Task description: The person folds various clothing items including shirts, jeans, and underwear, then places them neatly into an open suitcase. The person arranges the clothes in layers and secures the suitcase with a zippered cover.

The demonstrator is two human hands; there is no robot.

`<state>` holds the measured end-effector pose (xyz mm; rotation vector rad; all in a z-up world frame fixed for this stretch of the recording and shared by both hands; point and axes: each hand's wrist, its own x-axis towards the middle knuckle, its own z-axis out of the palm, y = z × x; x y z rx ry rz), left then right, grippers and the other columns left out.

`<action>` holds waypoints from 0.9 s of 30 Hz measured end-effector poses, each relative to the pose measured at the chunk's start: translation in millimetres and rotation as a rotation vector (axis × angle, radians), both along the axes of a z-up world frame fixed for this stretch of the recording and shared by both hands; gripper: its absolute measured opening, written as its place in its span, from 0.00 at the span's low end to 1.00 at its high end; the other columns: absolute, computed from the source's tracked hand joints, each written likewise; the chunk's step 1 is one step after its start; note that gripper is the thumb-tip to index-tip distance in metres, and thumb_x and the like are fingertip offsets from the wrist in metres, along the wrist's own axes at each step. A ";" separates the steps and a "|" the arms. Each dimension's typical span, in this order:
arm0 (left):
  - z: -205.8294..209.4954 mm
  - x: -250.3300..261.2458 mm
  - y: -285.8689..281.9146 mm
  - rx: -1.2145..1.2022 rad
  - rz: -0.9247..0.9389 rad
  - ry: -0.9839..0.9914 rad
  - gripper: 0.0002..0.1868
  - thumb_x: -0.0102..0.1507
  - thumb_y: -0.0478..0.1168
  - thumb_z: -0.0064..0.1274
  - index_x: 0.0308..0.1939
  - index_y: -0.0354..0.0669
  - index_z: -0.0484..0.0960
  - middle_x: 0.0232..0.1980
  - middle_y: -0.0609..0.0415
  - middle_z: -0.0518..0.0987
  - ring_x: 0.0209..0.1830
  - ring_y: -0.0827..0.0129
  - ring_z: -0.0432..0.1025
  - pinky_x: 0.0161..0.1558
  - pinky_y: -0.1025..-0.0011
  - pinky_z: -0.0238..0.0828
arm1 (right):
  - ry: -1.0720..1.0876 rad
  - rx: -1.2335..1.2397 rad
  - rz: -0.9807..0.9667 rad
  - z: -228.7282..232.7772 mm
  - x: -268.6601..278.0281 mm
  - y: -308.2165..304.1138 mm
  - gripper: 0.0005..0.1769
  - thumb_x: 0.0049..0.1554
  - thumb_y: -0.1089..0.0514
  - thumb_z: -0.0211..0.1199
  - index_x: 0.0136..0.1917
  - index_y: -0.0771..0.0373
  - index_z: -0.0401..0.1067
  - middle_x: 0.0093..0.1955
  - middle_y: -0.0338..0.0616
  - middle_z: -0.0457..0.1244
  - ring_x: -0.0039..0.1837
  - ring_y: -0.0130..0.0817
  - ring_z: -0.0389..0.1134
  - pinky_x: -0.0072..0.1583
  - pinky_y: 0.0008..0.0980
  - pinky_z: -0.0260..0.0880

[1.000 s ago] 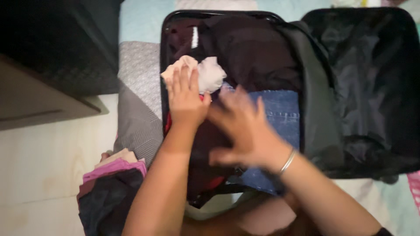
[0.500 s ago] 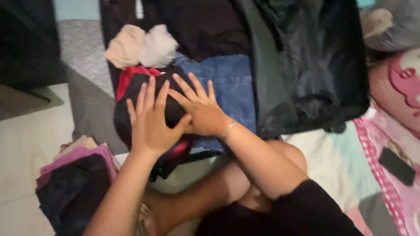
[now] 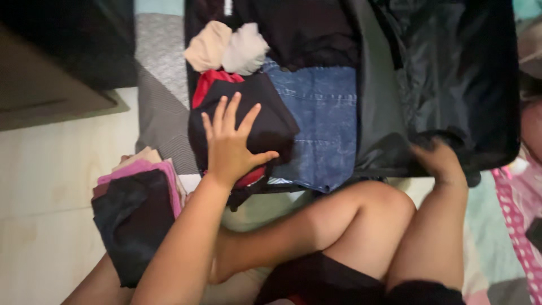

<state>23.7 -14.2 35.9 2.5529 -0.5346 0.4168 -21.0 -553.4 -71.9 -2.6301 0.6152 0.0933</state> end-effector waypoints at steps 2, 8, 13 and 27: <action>7.0 -5.5 6.0 -0.054 -0.024 0.014 0.59 0.44 0.67 0.73 0.75 0.56 0.69 0.83 0.41 0.52 0.83 0.40 0.45 0.73 0.26 0.37 | 0.051 0.043 -0.009 -30.3 -4.4 -15.4 0.36 0.52 0.46 0.71 0.66 0.72 0.74 0.61 0.69 0.69 0.62 0.58 0.71 0.61 0.44 0.68; 32.0 -50.2 37.1 0.078 -0.110 0.152 0.67 0.30 0.68 0.74 0.72 0.61 0.64 0.79 0.39 0.44 0.79 0.34 0.37 0.65 0.20 0.31 | -0.339 0.437 -0.270 39.2 -17.7 38.0 0.19 0.66 0.53 0.66 0.58 0.73 0.76 0.50 0.55 0.69 0.49 0.44 0.69 0.52 0.45 0.67; 4.6 -43.5 29.4 0.156 -0.066 0.155 0.57 0.42 0.60 0.72 0.75 0.70 0.64 0.82 0.44 0.44 0.81 0.36 0.36 0.68 0.21 0.34 | -0.851 1.125 -0.029 170.0 -7.7 187.0 0.22 0.69 0.56 0.55 0.73 0.64 0.59 0.62 0.46 0.65 0.59 0.35 0.70 0.65 0.42 0.72; -3.3 -44.9 43.8 0.004 -0.132 0.117 0.39 0.51 0.50 0.63 0.66 0.49 0.72 0.83 0.40 0.46 0.83 0.40 0.39 0.73 0.28 0.38 | -0.628 0.407 0.860 137.2 -30.1 413.3 0.08 0.59 0.61 0.63 0.49 0.64 0.67 0.80 0.54 0.54 0.83 0.61 0.48 0.75 0.75 0.39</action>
